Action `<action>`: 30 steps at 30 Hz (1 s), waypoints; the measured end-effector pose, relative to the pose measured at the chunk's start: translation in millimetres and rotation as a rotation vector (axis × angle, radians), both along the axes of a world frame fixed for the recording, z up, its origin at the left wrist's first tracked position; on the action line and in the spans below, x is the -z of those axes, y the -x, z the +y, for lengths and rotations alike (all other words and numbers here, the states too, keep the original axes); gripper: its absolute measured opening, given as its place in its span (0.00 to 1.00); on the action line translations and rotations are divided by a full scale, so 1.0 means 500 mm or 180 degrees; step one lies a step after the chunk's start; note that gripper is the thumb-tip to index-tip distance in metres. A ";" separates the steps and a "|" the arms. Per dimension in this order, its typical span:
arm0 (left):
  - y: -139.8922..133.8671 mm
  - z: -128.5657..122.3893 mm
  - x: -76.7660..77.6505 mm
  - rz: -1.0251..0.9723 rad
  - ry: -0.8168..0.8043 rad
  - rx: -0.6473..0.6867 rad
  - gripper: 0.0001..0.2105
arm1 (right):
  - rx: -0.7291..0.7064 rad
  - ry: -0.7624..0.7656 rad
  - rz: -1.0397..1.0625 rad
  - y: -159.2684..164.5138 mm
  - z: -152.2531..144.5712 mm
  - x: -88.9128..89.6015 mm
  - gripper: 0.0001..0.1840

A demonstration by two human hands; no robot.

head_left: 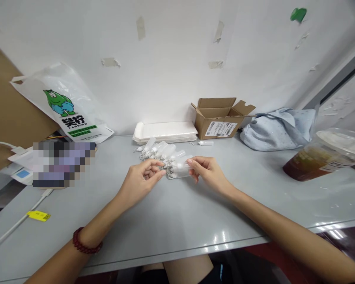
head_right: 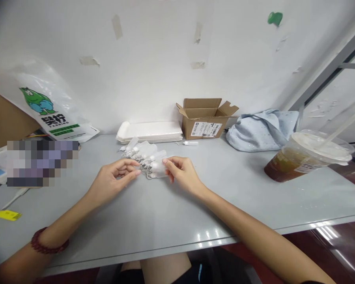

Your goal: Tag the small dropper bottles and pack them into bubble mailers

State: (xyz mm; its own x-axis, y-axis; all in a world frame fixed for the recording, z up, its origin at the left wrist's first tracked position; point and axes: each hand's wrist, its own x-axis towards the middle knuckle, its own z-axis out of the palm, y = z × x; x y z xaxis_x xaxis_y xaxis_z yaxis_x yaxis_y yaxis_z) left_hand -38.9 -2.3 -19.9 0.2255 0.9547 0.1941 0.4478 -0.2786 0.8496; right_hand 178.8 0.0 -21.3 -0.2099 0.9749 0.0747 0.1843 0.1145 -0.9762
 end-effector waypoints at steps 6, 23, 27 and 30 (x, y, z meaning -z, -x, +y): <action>-0.026 -0.010 0.007 -0.0084 0.0169 0.0218 0.09 | -0.0104 -0.0065 -0.0078 0.005 -0.005 0.001 0.22; 0.007 0.029 -0.012 -0.0566 -0.0343 -0.1130 0.10 | 0.0185 -0.0250 0.0031 -0.040 0.039 -0.004 0.25; 0.027 0.075 0.010 -0.0603 -0.0508 -0.1506 0.13 | 0.0699 -0.0659 -0.0664 -0.082 0.077 0.007 0.21; 0.028 0.084 0.024 -0.0257 -0.0346 -0.1325 0.15 | 0.1016 -0.1146 -0.1376 -0.105 0.102 0.023 0.15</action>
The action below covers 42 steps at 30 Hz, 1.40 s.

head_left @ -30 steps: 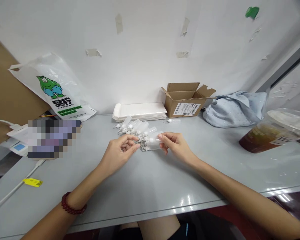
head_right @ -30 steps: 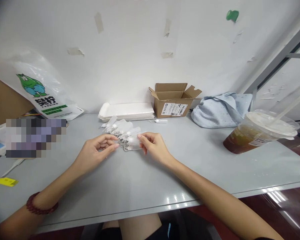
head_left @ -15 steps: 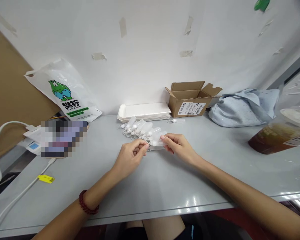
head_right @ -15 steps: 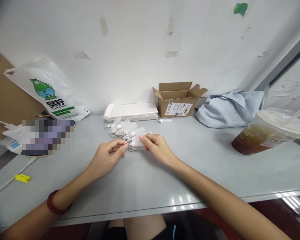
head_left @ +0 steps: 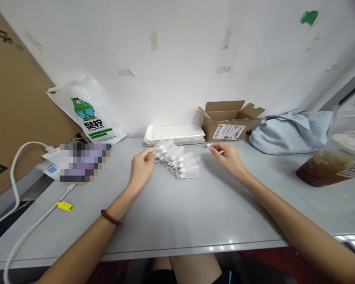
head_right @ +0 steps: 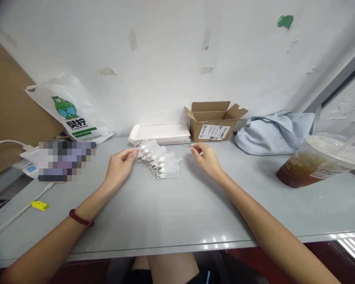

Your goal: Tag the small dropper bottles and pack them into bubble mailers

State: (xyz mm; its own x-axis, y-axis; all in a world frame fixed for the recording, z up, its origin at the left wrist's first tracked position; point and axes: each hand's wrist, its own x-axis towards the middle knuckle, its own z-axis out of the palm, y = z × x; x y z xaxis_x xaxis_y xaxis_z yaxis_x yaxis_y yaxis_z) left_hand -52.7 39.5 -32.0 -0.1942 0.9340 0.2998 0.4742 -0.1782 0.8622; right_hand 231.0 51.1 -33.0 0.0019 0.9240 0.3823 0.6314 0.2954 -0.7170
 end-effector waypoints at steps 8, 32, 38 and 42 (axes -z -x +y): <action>-0.020 -0.040 0.004 0.0175 0.0479 0.0094 0.16 | 0.0290 -0.0297 -0.1368 -0.049 0.047 0.037 0.17; -0.018 -0.042 -0.012 0.1045 0.0110 0.0124 0.09 | 0.0421 0.0102 -0.1034 -0.044 0.055 0.045 0.14; -0.021 -0.041 -0.011 0.0721 0.0083 0.0381 0.07 | 0.0480 0.0090 -0.0223 -0.035 0.035 0.016 0.15; -0.020 -0.042 -0.007 0.0618 0.0030 0.0410 0.08 | 0.0223 0.0433 0.1172 -0.011 0.006 -0.009 0.16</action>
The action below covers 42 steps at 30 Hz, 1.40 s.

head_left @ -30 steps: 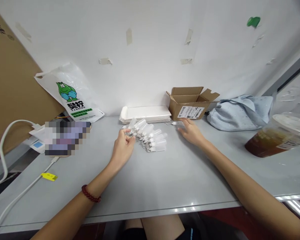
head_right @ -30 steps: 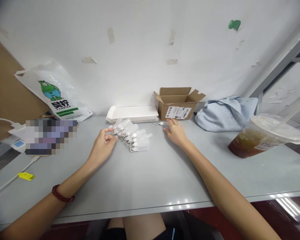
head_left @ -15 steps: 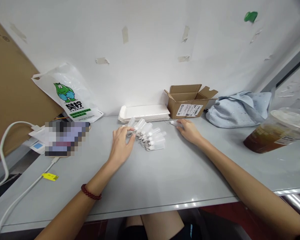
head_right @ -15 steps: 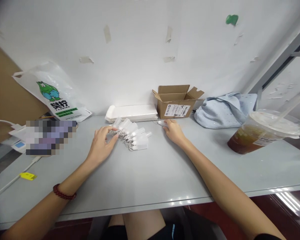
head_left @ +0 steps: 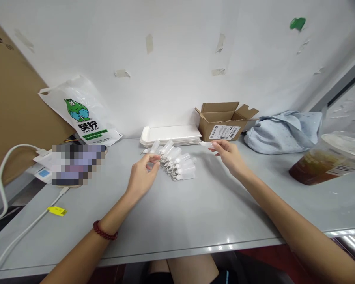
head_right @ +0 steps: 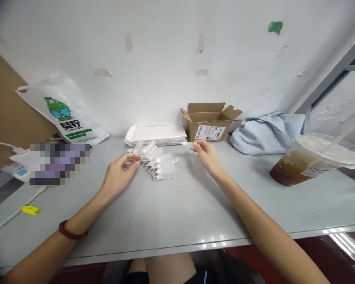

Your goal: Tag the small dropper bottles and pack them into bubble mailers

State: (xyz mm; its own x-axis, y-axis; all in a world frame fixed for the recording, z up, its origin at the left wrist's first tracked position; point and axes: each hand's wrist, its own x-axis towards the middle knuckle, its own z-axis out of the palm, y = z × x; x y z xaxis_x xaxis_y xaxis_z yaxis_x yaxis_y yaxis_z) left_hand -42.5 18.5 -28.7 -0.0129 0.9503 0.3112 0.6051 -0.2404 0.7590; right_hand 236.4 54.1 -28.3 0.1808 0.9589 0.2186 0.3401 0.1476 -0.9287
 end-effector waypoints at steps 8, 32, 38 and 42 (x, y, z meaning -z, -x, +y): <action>-0.013 -0.030 -0.021 -0.0272 -0.0066 0.0049 0.12 | -0.0719 0.0332 0.0486 0.052 -0.056 -0.026 0.21; -0.043 -0.052 -0.017 -0.1880 0.1429 0.0933 0.12 | -0.1216 0.0732 0.0683 0.097 -0.102 -0.031 0.17; -0.042 -0.051 -0.016 -0.2164 0.1682 0.1022 0.13 | -0.1253 0.0774 0.0727 0.103 -0.105 -0.033 0.16; -0.042 -0.051 -0.020 -0.2245 0.1745 0.1014 0.14 | -0.1221 0.0826 0.0787 0.106 -0.104 -0.030 0.17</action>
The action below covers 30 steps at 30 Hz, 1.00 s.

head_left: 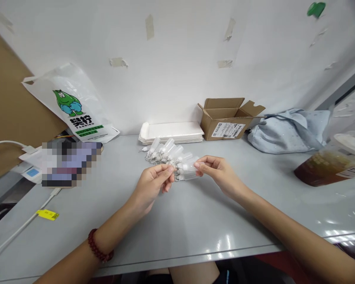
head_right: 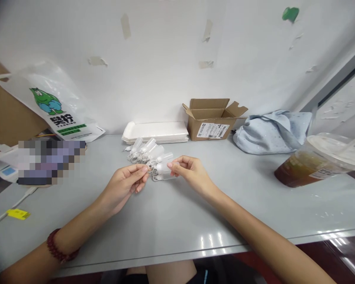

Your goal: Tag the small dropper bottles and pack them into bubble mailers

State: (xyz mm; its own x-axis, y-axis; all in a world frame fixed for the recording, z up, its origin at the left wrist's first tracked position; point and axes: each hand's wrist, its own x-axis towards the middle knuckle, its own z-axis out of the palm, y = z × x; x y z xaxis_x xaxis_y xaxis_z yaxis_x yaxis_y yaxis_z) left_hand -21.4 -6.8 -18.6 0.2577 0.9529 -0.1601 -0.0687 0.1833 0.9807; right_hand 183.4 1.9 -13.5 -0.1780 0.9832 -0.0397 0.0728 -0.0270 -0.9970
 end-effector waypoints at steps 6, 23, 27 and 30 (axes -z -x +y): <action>0.000 0.001 -0.003 -0.0068 0.0065 -0.0016 0.13 | -0.0052 0.0076 0.0005 0.001 0.000 0.007 0.17; 0.000 -0.004 -0.004 0.0001 0.0078 -0.0116 0.14 | -0.0039 0.0047 -0.0194 0.005 -0.005 0.004 0.19; -0.003 -0.007 -0.005 0.0311 -0.0161 -0.0224 0.14 | -0.0012 -0.0121 -0.0395 0.008 -0.012 0.000 0.19; -0.008 -0.013 -0.006 0.0606 -0.0464 -0.0366 0.13 | -0.0016 -0.0300 -0.0627 0.012 -0.019 0.001 0.19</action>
